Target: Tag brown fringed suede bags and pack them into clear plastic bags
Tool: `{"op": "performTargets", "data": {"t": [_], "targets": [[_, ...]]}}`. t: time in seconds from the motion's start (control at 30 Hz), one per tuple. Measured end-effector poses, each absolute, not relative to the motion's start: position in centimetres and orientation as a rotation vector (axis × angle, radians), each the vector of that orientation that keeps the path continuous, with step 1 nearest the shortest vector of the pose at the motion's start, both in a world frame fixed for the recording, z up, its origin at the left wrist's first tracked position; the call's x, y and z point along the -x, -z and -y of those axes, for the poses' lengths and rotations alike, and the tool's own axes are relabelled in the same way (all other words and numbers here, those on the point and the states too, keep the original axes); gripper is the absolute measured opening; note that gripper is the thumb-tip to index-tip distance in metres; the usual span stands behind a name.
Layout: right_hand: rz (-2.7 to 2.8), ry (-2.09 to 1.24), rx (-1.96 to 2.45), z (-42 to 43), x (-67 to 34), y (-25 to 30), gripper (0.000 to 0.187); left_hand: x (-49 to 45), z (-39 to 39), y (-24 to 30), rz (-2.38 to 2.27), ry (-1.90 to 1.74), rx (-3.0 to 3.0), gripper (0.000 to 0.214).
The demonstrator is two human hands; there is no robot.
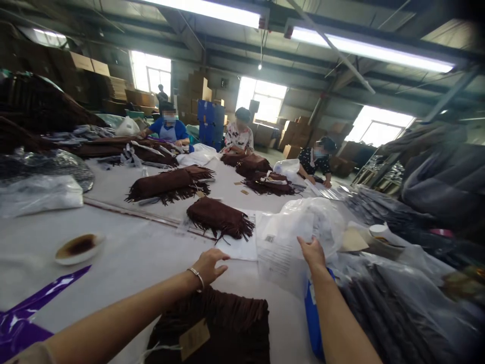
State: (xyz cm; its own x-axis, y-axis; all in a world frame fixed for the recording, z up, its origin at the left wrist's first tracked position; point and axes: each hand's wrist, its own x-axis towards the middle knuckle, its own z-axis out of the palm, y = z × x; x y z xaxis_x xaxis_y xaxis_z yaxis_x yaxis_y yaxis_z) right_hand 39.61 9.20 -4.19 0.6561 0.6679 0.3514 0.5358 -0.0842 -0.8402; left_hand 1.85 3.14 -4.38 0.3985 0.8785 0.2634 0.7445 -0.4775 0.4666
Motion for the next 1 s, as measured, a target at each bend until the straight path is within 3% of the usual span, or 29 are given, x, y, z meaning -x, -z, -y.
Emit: {"op": "performTargets", "data": {"t": [0.27,0.43,0.53,0.7,1.0], "targets": [[1.152,-0.27,1.555,-7.8,-36.0,1.9,0.048,-1.8,-3.4,2.8,-1.385,-0.874,-2.108,0.018],[1.645,-0.23,1.252,-0.4,-25.0,0.4,0.026,-3.5,0.0,0.9,-1.013,-0.91,-1.693,0.07],[2.037,0.052,1.128,3.9,-19.7,1.0,0.029,-3.1,1.6,-0.7,-1.01,-1.079,-1.602,0.084],[2.313,0.416,1.026,6.7,-17.4,1.4,0.033,0.8,2.2,-1.1,-0.962,-1.181,-1.311,0.067],[2.443,0.405,0.655,10.5,-18.9,1.1,0.031,4.9,3.4,1.1,-1.039,-1.084,-1.034,0.049]]}}
